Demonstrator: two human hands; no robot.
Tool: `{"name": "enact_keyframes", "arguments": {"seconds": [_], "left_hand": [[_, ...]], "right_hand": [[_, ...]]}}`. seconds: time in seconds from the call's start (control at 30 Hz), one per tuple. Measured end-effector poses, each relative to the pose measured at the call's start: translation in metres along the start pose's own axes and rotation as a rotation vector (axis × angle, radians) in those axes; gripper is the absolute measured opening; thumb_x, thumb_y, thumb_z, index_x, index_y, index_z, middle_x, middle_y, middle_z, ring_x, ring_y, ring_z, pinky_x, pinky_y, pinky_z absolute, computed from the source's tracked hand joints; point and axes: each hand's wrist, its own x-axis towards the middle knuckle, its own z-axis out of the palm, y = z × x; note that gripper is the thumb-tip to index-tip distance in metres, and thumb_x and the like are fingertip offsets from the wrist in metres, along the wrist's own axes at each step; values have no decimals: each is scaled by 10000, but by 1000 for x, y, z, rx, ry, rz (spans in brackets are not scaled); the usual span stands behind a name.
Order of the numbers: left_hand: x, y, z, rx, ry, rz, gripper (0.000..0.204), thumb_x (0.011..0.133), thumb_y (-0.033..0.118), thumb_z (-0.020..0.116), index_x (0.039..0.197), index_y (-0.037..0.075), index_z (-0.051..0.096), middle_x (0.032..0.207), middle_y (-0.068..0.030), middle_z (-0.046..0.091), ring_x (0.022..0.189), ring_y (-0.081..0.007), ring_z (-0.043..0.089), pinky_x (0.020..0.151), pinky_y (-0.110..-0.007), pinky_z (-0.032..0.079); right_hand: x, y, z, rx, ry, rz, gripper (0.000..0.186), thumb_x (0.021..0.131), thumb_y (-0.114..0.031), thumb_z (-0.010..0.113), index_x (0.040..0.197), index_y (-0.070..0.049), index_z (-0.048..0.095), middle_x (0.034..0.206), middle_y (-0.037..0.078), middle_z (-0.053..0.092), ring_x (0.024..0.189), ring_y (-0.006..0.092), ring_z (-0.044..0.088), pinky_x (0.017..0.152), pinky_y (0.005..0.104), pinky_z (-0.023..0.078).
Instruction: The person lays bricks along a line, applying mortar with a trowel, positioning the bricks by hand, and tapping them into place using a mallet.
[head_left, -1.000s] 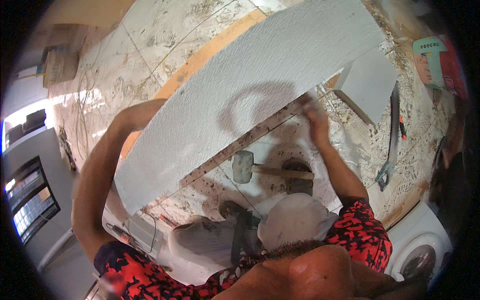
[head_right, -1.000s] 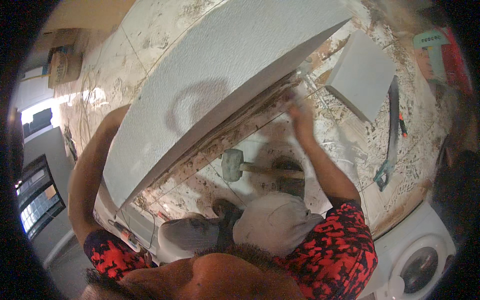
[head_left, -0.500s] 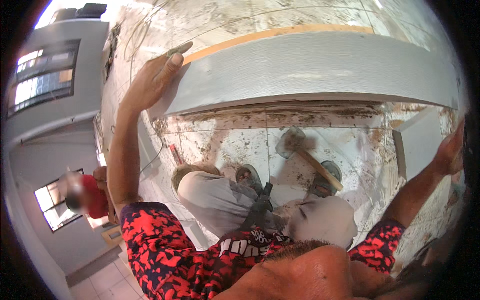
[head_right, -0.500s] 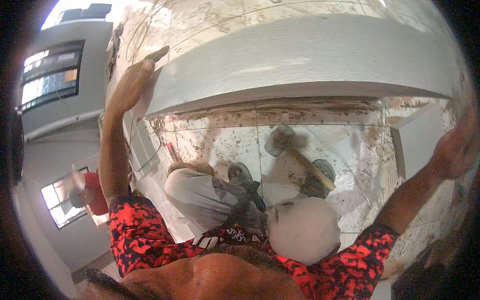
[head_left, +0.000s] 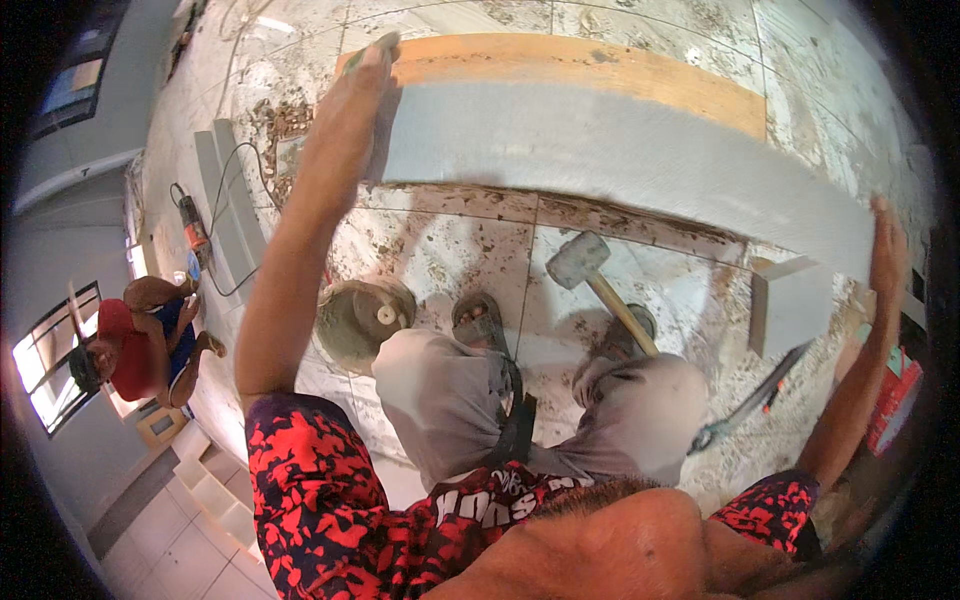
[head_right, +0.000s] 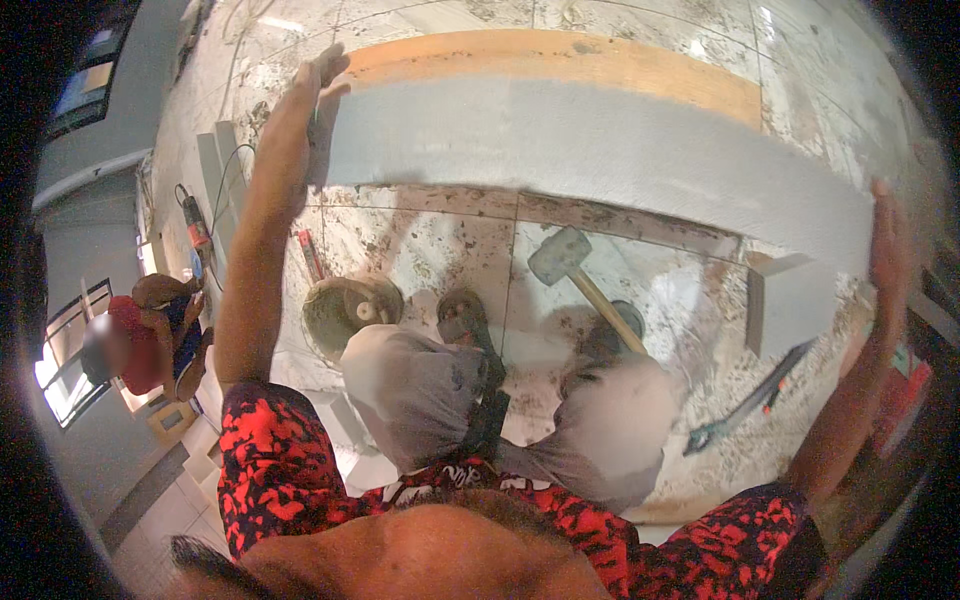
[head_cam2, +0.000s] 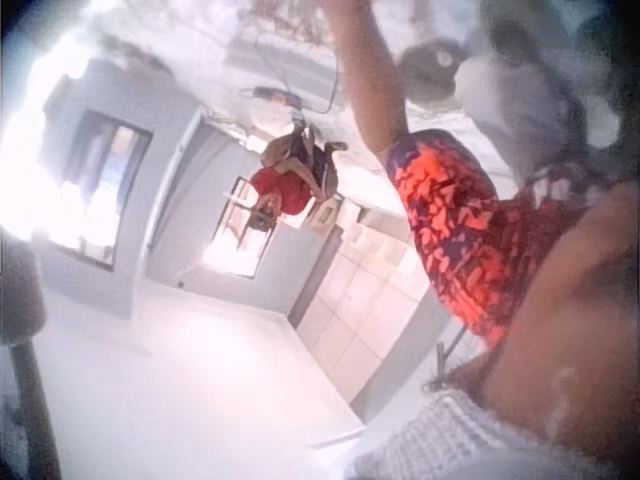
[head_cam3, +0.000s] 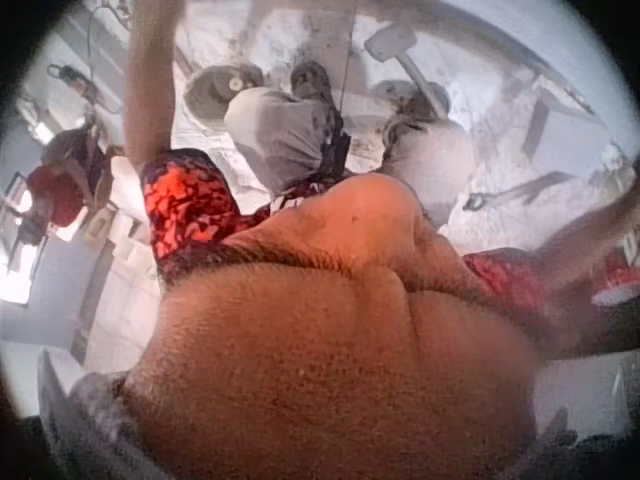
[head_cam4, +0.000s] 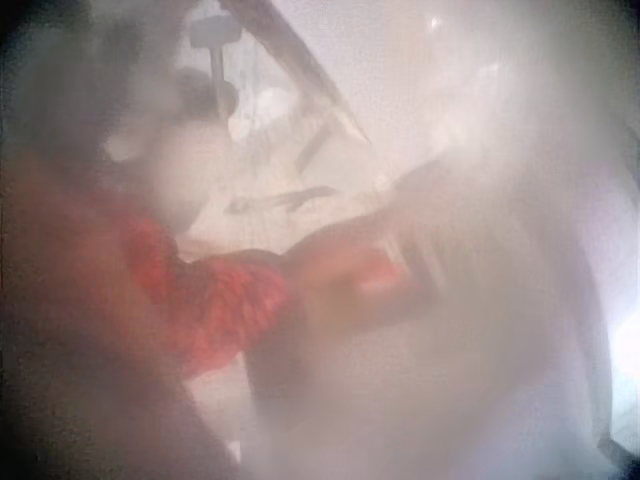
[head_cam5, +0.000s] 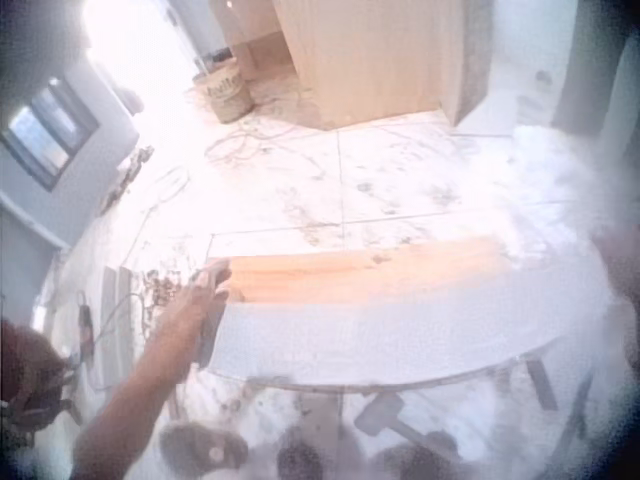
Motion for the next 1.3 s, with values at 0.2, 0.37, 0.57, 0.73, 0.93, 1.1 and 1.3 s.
{"name": "enact_keyframes", "arguments": {"seconds": [0.2,0.37,0.57,0.73,0.93,1.1,1.3], "left_hand": [[2,19,18,201,221,-64,609,974,431,349,1361,-36,402,1335,-272,456,1242,-321,445,1036,-378,315],[2,26,24,470,300,-246,558,979,382,328,1333,-38,422,1150,-266,582,1071,-402,549,923,-430,394],[6,36,27,511,299,-356,545,924,404,379,1311,34,482,1077,-272,615,995,-443,574,868,-475,427],[7,37,27,545,287,-382,498,918,367,372,1203,3,557,1051,-285,617,979,-454,580,857,-479,436],[1,31,29,669,233,-495,502,900,397,346,1043,9,632,944,-283,634,891,-481,587,797,-516,444],[3,28,27,648,239,-480,543,908,416,318,1048,-2,635,1029,-282,613,943,-495,561,833,-505,427],[4,20,28,707,291,-415,537,879,420,329,966,-9,640,893,-315,627,862,-504,584,774,-549,442]], "right_hand": [[-16,10,4,74,10,453,595,939,-542,402,1222,-56,596,1182,217,607,1136,333,551,961,384,390],[-12,-6,-3,59,-229,451,495,907,-466,437,1086,-59,654,1070,246,626,1015,413,572,862,432,427],[-18,-23,-5,220,-93,430,429,894,-369,454,1122,-59,642,1061,226,642,1008,370,602,869,412,441],[-16,-21,-3,228,-171,436,430,882,-337,456,1122,-29,636,1060,220,645,1011,367,605,895,394,439],[-17,7,8,174,-195,381,429,873,-327,449,1133,-42,637,1078,232,638,1032,387,597,895,415,441],[-15,6,9,151,-210,420,442,882,-353,433,1151,-71,640,1090,235,632,1038,404,588,894,435,441],[-8,4,6,89,-204,339,459,874,-349,400,1155,-80,645,1074,225,645,1030,397,594,901,429,441]]}}
